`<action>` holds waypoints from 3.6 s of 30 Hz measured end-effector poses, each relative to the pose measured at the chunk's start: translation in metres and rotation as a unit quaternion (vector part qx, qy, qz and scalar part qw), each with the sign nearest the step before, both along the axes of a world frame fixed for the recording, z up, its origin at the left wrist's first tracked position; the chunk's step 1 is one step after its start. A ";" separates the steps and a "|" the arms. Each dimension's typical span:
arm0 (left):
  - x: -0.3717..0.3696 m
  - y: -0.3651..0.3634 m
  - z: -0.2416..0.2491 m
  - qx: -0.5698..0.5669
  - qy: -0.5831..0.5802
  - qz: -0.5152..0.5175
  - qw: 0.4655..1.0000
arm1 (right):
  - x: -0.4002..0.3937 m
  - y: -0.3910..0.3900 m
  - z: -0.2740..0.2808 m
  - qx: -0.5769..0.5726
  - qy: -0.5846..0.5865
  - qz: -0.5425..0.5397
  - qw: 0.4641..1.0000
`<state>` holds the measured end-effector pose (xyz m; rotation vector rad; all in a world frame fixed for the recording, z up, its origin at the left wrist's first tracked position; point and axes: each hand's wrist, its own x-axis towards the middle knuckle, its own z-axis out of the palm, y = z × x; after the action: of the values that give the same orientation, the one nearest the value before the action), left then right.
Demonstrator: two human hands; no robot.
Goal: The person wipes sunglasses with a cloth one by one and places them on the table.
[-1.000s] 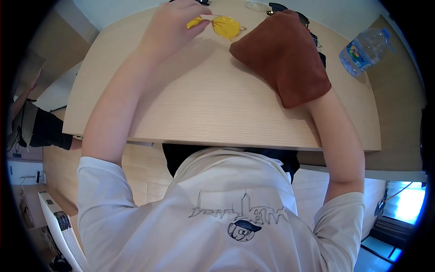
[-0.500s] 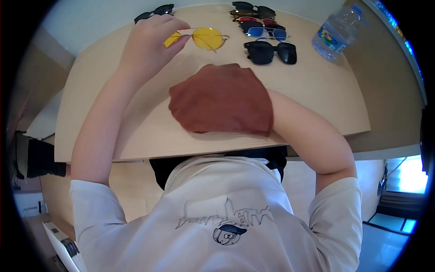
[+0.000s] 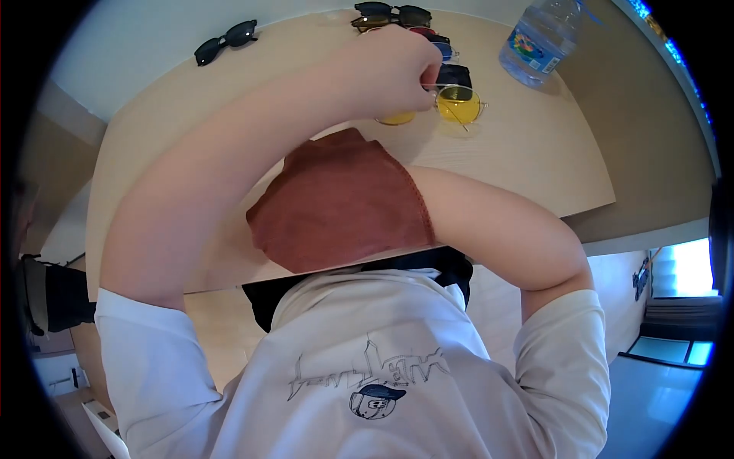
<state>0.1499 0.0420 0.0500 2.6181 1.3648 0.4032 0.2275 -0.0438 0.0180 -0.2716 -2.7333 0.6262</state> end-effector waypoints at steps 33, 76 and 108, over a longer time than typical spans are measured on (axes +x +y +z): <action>-0.117 0.078 -0.072 0.363 0.018 -0.042 0.931 | 0.017 0.043 -0.013 0.047 -0.088 0.004 0.995; -0.219 0.005 -0.046 -0.009 -0.105 0.271 0.957 | 0.012 0.067 -0.007 0.274 -0.071 0.047 0.958; -0.155 -0.009 -0.032 -0.333 -0.462 0.098 0.816 | -0.002 0.085 -0.011 0.346 -0.077 -0.105 0.929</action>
<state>-0.0056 0.0334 0.0181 1.3702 1.1008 0.8758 0.2260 0.0407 0.0065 -0.4355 -2.8081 -0.4415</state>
